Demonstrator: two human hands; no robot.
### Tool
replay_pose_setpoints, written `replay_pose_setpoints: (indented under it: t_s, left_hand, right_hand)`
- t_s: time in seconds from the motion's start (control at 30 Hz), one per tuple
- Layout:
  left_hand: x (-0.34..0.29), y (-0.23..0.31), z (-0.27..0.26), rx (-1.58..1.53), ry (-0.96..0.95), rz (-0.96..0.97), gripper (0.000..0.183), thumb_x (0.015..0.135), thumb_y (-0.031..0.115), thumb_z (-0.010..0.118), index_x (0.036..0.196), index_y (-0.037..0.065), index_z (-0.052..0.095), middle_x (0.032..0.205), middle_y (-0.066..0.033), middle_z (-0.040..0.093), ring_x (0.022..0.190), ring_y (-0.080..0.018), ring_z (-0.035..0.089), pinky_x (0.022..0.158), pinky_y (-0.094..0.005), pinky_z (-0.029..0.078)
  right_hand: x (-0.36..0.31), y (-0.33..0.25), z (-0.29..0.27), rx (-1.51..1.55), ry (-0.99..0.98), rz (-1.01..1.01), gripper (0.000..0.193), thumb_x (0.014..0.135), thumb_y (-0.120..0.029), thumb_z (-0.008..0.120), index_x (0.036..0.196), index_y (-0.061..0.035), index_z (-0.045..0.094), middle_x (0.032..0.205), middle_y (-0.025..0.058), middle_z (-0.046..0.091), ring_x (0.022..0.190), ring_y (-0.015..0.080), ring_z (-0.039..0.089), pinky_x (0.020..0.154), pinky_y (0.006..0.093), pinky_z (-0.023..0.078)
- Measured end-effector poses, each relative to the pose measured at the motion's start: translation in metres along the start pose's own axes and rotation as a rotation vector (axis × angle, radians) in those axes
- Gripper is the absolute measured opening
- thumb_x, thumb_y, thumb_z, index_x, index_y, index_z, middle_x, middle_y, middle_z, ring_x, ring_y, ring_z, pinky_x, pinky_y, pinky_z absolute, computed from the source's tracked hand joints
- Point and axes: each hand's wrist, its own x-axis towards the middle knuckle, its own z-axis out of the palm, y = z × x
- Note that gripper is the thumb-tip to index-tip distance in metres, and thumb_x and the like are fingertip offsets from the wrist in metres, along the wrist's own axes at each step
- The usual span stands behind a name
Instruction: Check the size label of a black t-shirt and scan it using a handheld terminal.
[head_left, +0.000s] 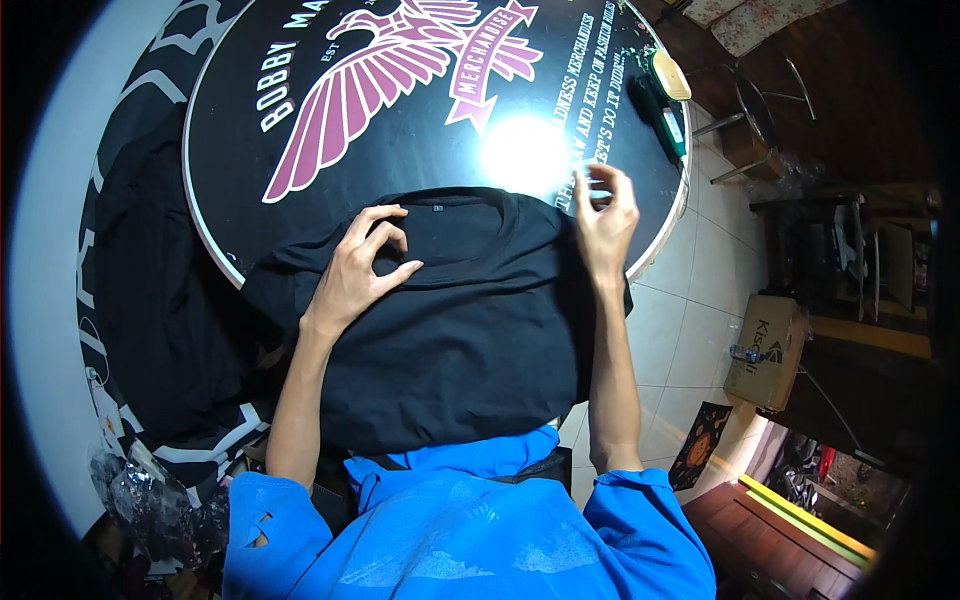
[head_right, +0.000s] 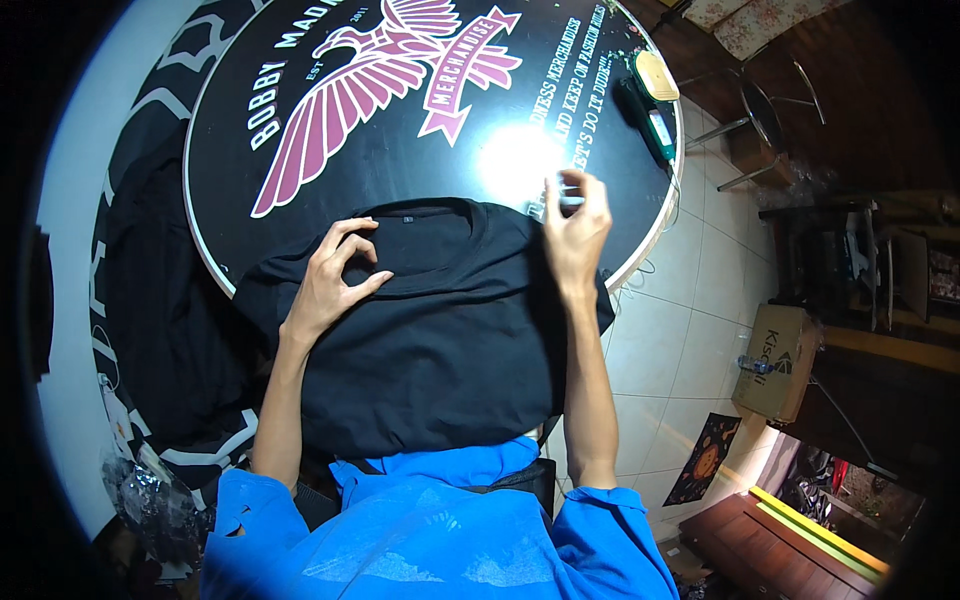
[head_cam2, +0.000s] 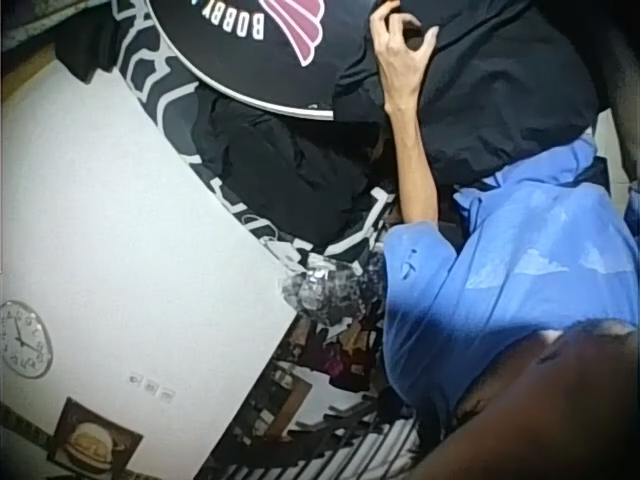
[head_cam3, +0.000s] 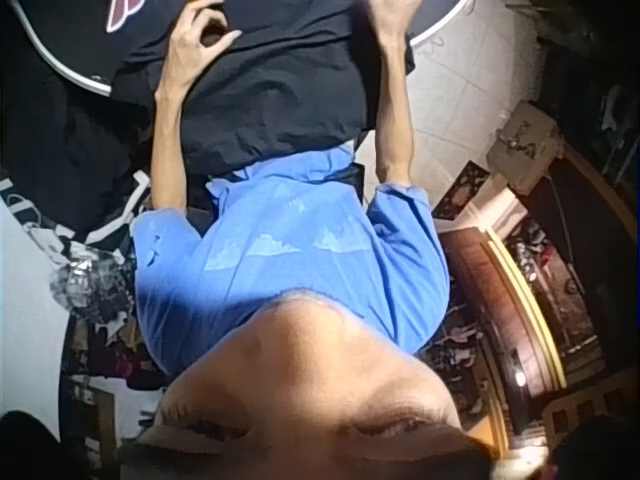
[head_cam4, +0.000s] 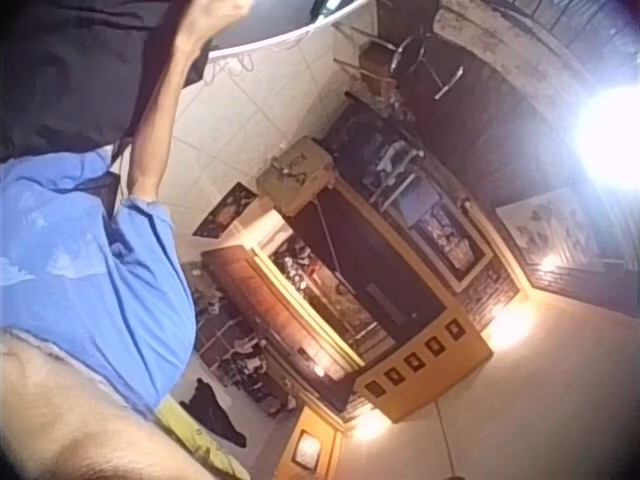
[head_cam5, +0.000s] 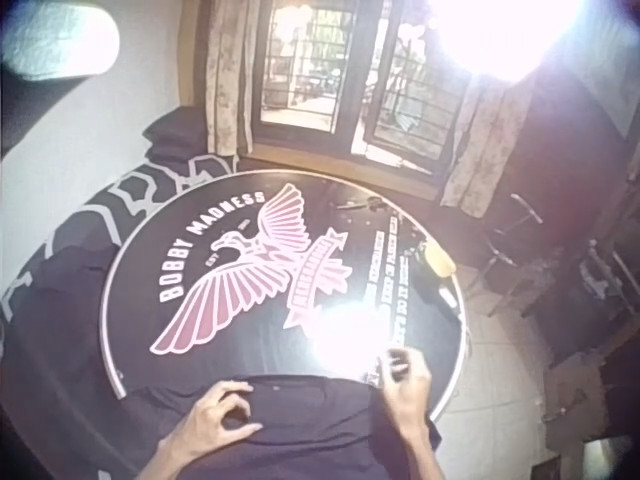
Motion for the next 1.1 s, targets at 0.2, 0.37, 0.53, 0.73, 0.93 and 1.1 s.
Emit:
replay_pose_setpoints:
  t_s: [0.2, 0.37, 0.53, 0.73, 0.93, 1.1]
  left_hand:
    - [0.000, -0.004, 0.001, -0.007, 0.019, 0.030, 0.048, 0.088, 0.017, 0.095, 0.128, 0.006, 0.072, 0.147, -0.0120, 0.068, 0.141, -0.0343, 0.066, 0.122, -0.0490, 0.055]
    - [0.000, -0.002, 0.000, -0.019, 0.034, 0.026, 0.058, 0.088, 0.019, 0.095, 0.139, 0.007, 0.071, 0.146, -0.0124, 0.067, 0.141, -0.0334, 0.067, 0.123, -0.0485, 0.055]
    - [0.001, -0.005, 0.003, -0.021, 0.044, 0.041, 0.063, 0.089, 0.022, 0.095, 0.144, 0.007, 0.069, 0.147, -0.0129, 0.067, 0.140, -0.0341, 0.067, 0.123, -0.0481, 0.054]
    - [-0.004, -0.009, 0.004, 0.004, 0.017, 0.051, 0.049, 0.092, 0.025, 0.094, 0.135, 0.012, 0.075, 0.148, -0.0109, 0.067, 0.143, -0.0342, 0.065, 0.122, -0.0496, 0.055]
    - [-0.004, -0.007, 0.003, 0.093, 0.013, 0.174, 0.022, 0.093, 0.023, 0.091, 0.110, 0.011, 0.084, 0.134, -0.0075, 0.068, 0.131, -0.0311, 0.069, 0.124, -0.0514, 0.055]
    - [-0.013, -0.005, 0.007, 0.231, 0.078, 0.317, 0.019, 0.092, 0.022, 0.090, 0.105, 0.009, 0.087, 0.114, -0.0050, 0.071, 0.116, -0.0294, 0.070, 0.115, -0.0508, 0.057]
  right_hand:
    - [0.022, 0.040, -0.011, -0.452, 0.019, 0.084, 0.071, 0.090, -0.040, 0.097, 0.135, 0.0078, 0.070, 0.128, 0.0259, 0.071, 0.118, 0.0402, 0.070, 0.107, 0.0490, 0.055]
    - [0.045, 0.033, -0.017, -0.333, -0.128, 0.320, 0.077, 0.077, -0.032, 0.108, 0.130, 0.0101, 0.072, 0.100, 0.0190, 0.082, 0.090, 0.0292, 0.082, 0.088, 0.0424, 0.065]
    - [0.048, 0.046, -0.016, -0.302, -0.178, 0.340, 0.063, 0.081, -0.027, 0.105, 0.124, 0.0077, 0.075, 0.092, 0.0153, 0.082, 0.087, 0.0253, 0.080, 0.086, 0.0416, 0.063]
    - [0.035, 0.048, -0.008, -0.488, -0.077, -0.019, 0.049, 0.086, -0.022, 0.100, 0.118, 0.0050, 0.076, 0.096, 0.0184, 0.082, 0.088, 0.0277, 0.080, 0.084, 0.0421, 0.062]
    - [0.022, -0.006, -0.014, 0.017, -0.105, 0.056, 0.055, 0.095, -0.008, 0.093, 0.138, -0.0030, 0.060, 0.102, 0.0144, 0.082, 0.095, 0.0168, 0.078, 0.085, 0.0330, 0.061]
    - [-0.001, -0.061, -0.002, 0.364, -0.458, 0.167, 0.026, 0.102, -0.003, 0.085, 0.125, -0.0020, 0.073, 0.111, 0.0048, 0.080, 0.097, 0.0114, 0.075, 0.083, 0.0276, 0.060]
